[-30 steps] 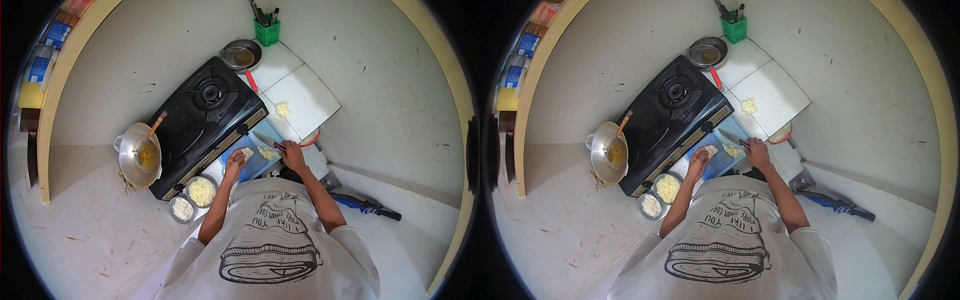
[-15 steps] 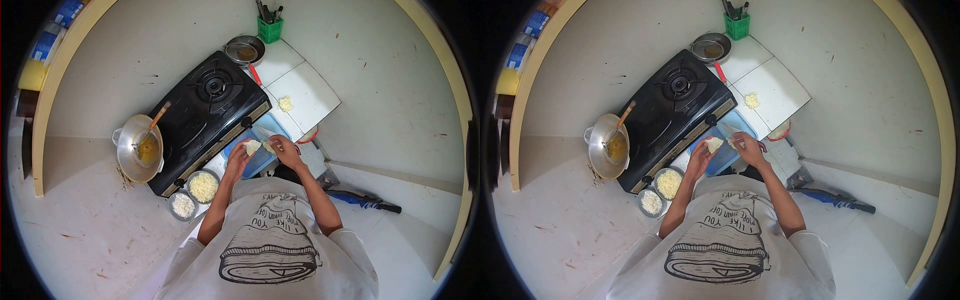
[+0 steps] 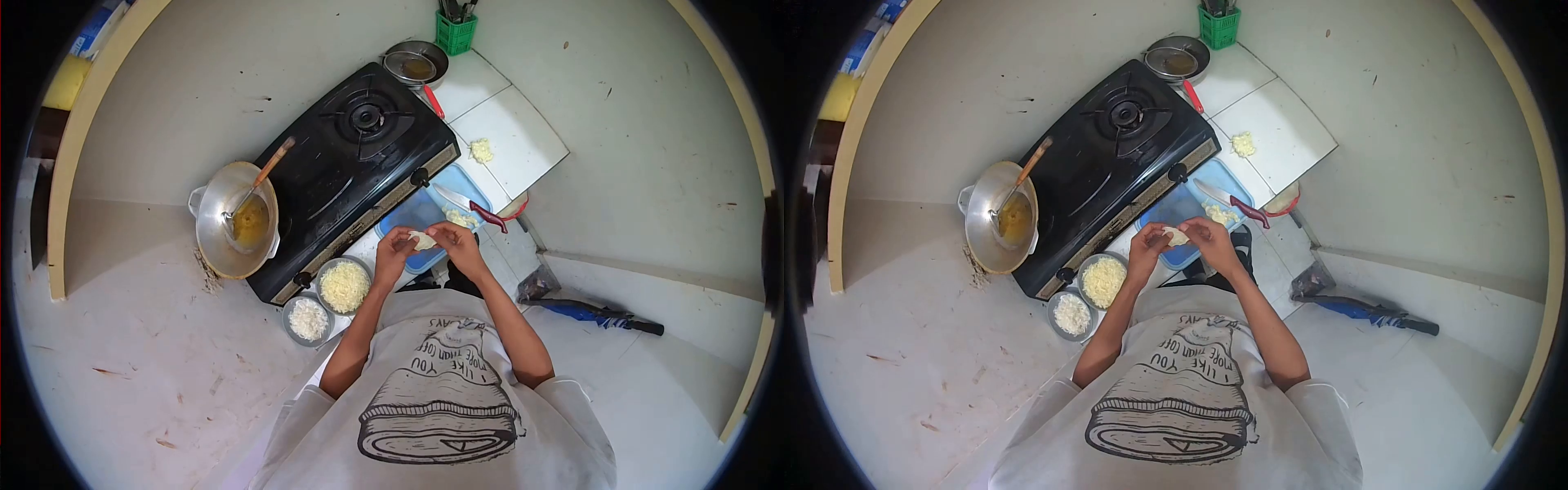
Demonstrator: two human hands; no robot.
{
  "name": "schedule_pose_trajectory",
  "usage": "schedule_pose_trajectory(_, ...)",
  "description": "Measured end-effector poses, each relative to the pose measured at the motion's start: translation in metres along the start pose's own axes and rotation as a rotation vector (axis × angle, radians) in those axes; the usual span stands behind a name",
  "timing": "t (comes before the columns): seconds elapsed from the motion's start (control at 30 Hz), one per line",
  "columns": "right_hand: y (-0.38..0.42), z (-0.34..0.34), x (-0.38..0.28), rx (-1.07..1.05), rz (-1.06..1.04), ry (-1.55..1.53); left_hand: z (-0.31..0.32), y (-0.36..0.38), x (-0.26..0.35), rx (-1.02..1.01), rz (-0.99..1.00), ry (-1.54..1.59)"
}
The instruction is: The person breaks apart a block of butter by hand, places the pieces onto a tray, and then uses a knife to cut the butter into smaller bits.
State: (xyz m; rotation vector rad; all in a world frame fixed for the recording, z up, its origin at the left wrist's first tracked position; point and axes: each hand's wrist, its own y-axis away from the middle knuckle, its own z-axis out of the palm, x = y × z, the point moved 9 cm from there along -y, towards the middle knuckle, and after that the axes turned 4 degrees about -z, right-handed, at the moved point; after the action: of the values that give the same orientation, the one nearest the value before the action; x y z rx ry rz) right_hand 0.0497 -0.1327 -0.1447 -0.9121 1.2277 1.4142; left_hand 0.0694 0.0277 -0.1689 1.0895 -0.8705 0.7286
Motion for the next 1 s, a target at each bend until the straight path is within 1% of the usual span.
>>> schedule_pose_trajectory(0.03,0.002,0.002,0.005,0.014,0.058,-0.088,-0.001,0.001,0.000,0.007,0.009,0.003)
schedule_pose_trajectory(0.13,0.006,0.005,0.013,-0.036,0.067,-0.010,-0.002,0.003,0.001,-0.005,0.043,-0.023)
schedule_pose_trajectory(0.27,0.005,0.002,0.008,-0.003,-0.018,0.137,0.001,0.007,0.007,-0.013,0.028,-0.034)
schedule_pose_trajectory(0.37,0.005,0.002,-0.009,0.028,-0.064,0.247,0.005,0.007,0.007,-0.036,-0.048,0.024)
schedule_pose_trajectory(0.47,0.004,0.005,-0.019,0.016,-0.099,0.349,0.005,0.008,0.011,0.013,-0.081,-0.096)
schedule_pose_trajectory(0.53,0.002,0.009,-0.023,-0.008,-0.128,0.395,0.003,0.004,0.006,-0.007,-0.064,-0.017)
schedule_pose_trajectory(0.63,0.001,0.009,-0.026,-0.009,-0.170,0.382,0.002,0.003,0.009,-0.016,-0.067,0.045)
schedule_pose_trajectory(0.77,-0.001,0.007,-0.025,-0.044,-0.147,0.413,0.005,0.003,0.009,0.020,-0.058,0.088)
schedule_pose_trajectory(0.87,-0.002,0.006,-0.026,-0.093,-0.105,0.402,0.003,-0.002,0.008,0.043,0.035,-0.130)
schedule_pose_trajectory(0.97,-0.004,0.003,-0.020,-0.121,-0.087,0.416,0.005,-0.004,0.004,0.025,0.030,-0.229)
schedule_pose_trajectory(1.0,-0.003,0.002,-0.023,-0.125,-0.079,0.432,0.007,-0.001,0.007,0.026,-0.001,-0.176)
